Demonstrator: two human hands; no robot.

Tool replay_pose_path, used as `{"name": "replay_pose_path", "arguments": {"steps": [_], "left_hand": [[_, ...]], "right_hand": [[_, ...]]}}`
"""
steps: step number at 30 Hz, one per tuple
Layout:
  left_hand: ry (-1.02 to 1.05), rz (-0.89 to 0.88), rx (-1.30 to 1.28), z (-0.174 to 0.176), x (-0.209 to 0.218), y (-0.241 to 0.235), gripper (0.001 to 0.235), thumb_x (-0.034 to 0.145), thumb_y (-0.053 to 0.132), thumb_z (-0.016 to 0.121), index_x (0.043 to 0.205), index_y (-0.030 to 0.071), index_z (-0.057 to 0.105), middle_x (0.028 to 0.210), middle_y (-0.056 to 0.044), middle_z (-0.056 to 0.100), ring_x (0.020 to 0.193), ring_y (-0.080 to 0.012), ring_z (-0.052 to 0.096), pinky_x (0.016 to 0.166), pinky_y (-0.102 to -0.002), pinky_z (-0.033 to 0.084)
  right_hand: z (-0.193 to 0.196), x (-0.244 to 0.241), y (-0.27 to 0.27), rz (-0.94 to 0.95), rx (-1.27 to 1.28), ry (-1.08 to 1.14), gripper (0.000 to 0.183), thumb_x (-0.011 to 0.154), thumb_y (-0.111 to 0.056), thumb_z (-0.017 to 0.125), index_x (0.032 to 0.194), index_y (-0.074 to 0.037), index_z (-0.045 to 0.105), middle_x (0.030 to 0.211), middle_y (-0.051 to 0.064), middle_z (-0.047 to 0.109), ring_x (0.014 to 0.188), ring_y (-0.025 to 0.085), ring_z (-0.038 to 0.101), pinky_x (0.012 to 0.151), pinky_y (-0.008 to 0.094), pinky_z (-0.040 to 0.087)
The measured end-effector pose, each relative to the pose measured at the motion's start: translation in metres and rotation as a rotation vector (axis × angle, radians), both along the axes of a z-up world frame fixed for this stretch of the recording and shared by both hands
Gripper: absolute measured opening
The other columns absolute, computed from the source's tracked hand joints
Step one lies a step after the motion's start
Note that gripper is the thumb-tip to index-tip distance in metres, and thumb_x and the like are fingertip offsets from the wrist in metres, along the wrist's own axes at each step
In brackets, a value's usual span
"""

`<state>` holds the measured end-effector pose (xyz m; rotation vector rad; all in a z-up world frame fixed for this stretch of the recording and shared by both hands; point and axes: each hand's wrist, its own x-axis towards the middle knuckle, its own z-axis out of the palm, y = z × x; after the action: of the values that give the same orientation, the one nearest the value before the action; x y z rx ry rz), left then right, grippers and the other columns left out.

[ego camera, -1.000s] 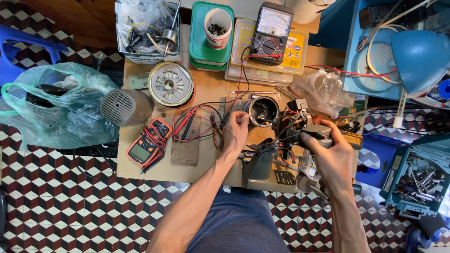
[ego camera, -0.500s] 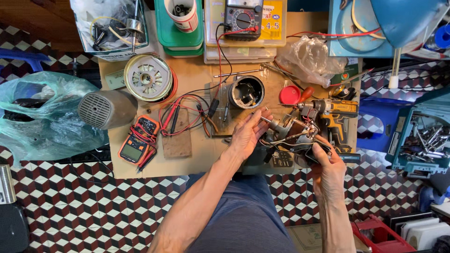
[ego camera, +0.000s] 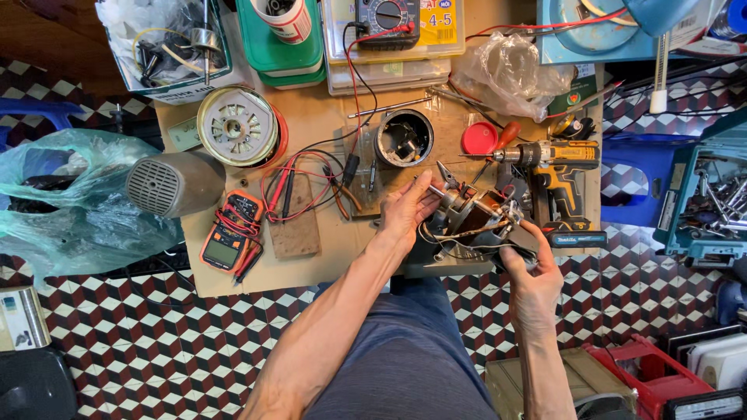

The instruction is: The person disassembles and reassembles a small electric motor on a workbench. They use a cordless drill to remove and install screws, a screwdriver to adjust internal components, and a multimeter to test electrical connections. The motor housing is opened, inspected, and then closed again.

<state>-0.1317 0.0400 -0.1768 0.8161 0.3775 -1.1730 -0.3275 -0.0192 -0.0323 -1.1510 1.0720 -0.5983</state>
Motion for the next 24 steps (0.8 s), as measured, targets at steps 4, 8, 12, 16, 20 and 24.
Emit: {"name": "replay_pose_path", "arguments": {"steps": [4,8,12,16,20,24], "left_hand": [[0.001,-0.071,0.025,-0.004,0.004,0.005,0.030,0.096,0.030,0.075,0.106,0.002,0.072,0.100,-0.009,0.076,0.085,-0.0149,0.073,0.079,-0.028,0.060],[-0.080,-0.155,0.005,0.012,0.015,0.017,0.038,0.098,0.038,0.068,0.112,0.003,0.070,0.105,-0.011,0.074,0.089,-0.0167,0.072,0.079,-0.029,0.059],[-0.591,-0.249,0.285,0.063,0.023,0.052,0.066,0.095,0.054,0.059,0.139,0.004,0.059,0.109,-0.014,0.072,0.097,-0.0167,0.069,0.087,-0.029,0.056],[-0.657,-0.511,0.325,0.122,0.016,0.087,0.084,0.089,0.068,0.059,0.138,0.000,0.063,0.117,-0.009,0.073,0.107,-0.0163,0.069,0.093,-0.029,0.052],[-0.485,-0.438,0.130,0.152,0.007,0.081,0.089,0.077,0.064,0.074,0.139,0.003,0.054,0.122,-0.010,0.067,0.114,-0.0186,0.065,0.094,-0.033,0.053],[-0.218,-0.255,0.246,0.142,0.009,0.081,0.077,0.072,0.057,0.080,0.129,0.010,0.059,0.119,-0.007,0.071,0.111,-0.0183,0.069,0.094,-0.033,0.056]], "right_hand": [[0.018,0.005,0.016,0.101,-0.243,0.204,0.067,0.086,-0.007,0.077,0.148,-0.006,0.052,0.126,0.010,0.067,0.112,0.013,0.067,0.096,0.027,0.057],[0.025,0.019,0.035,0.072,-0.320,0.201,0.069,0.086,-0.005,0.078,0.149,-0.004,0.050,0.128,0.011,0.067,0.113,0.015,0.067,0.097,0.027,0.058],[0.027,0.038,0.048,0.060,-0.434,0.208,0.068,0.088,-0.006,0.079,0.149,-0.002,0.049,0.130,0.011,0.067,0.114,0.016,0.068,0.098,0.028,0.057],[0.025,0.050,0.061,0.097,-0.687,0.332,0.070,0.086,-0.006,0.083,0.147,0.000,0.049,0.130,0.016,0.067,0.114,0.021,0.070,0.097,0.031,0.058],[0.019,0.065,0.077,0.167,-1.060,0.331,0.078,0.080,-0.001,0.082,0.149,0.002,0.046,0.141,0.023,0.060,0.126,0.034,0.065,0.107,0.040,0.054],[0.015,0.078,0.096,0.333,-1.233,0.279,0.080,0.073,0.000,0.082,0.146,0.002,0.049,0.148,0.024,0.054,0.137,0.043,0.054,0.116,0.047,0.046]]}}
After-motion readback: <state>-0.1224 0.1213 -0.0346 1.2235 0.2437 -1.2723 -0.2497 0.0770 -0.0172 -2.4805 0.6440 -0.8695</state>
